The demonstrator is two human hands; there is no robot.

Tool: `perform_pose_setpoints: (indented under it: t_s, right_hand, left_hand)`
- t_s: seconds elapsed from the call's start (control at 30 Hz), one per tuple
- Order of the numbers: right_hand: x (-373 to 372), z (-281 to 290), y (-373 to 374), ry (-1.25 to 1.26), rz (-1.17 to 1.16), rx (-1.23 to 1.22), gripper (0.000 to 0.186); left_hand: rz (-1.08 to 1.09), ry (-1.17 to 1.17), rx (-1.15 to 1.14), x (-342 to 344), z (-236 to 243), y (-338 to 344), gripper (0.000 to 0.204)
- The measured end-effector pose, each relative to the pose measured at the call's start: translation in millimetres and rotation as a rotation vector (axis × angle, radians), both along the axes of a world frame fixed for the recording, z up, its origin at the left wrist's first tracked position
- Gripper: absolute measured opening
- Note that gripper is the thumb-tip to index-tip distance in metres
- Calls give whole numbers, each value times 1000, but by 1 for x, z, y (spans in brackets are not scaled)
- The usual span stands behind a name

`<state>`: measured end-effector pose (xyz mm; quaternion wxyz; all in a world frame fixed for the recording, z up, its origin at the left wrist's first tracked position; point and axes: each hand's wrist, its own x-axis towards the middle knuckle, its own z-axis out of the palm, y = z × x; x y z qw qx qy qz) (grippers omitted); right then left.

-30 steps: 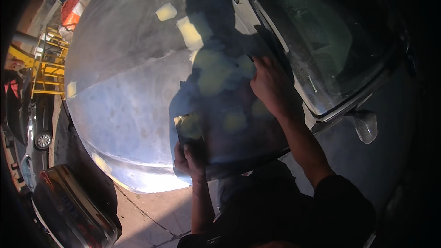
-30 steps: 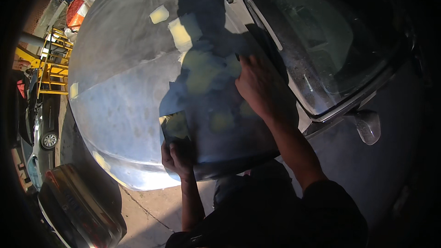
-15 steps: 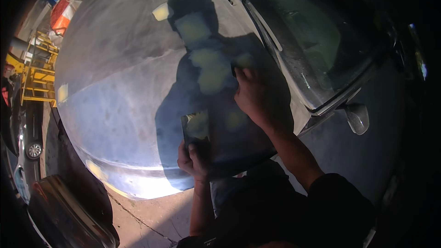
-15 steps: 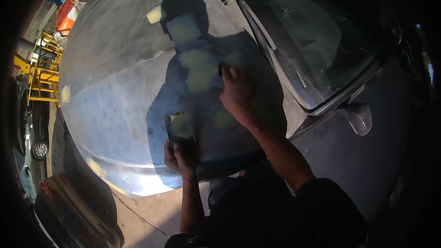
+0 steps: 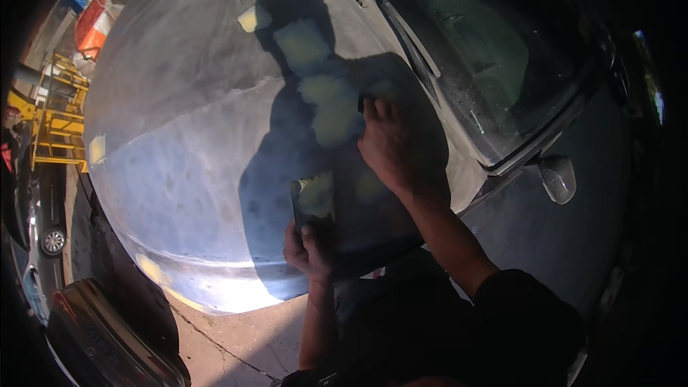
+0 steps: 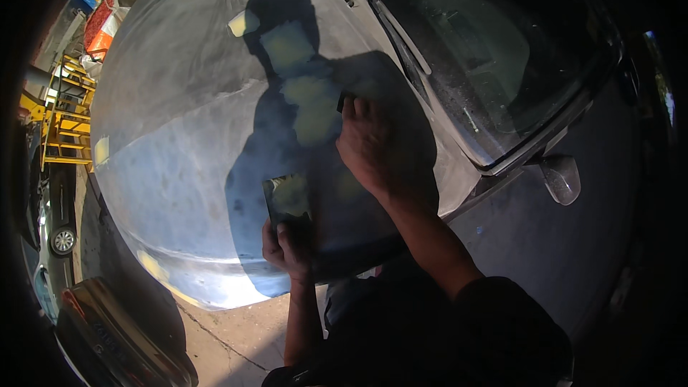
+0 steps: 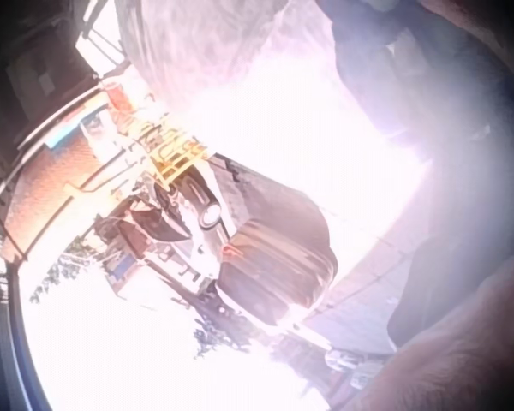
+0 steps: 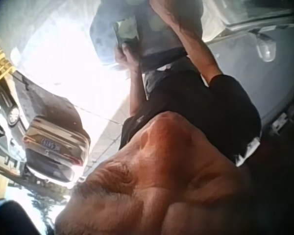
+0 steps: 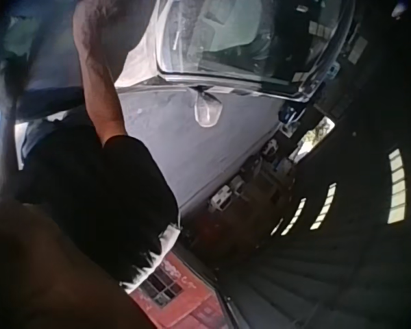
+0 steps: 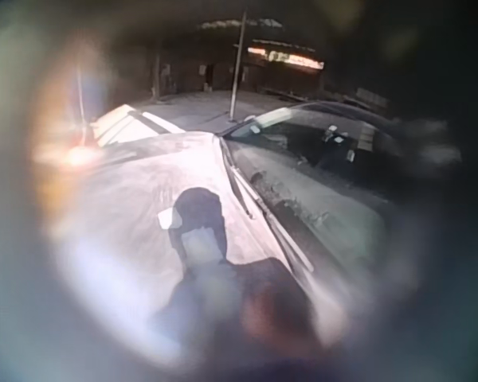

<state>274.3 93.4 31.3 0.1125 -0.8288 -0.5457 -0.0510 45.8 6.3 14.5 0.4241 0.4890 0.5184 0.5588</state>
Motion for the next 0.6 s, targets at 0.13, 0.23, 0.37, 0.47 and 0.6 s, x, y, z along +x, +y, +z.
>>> perform_pose_setpoints:
  t_s: [0.13, 0.23, 0.37, 0.47, 0.6]
  right_hand:
    - [-19, -2, -11, 16, 46, -6, 50]
    - [0, -9, -23, 218, 137, 146, 42]
    - [39, 8, -26, 267, 47, 260, 37]
    - [69, 12, -22, 122, -55, 205, 38]
    - [63, 20, -14, 39, 6, 85, 41]
  left_hand:
    - [-13, 10, -6, 0, 5, 1, 36]
    - [-4, 18, 11, 2, 1, 2, 36]
    - [16, -13, 10, 1, 0, 1, 37]
    - [12, -24, 4, 3, -3, 0, 37]
    - [7, -4, 9, 3, 0, 1, 38]
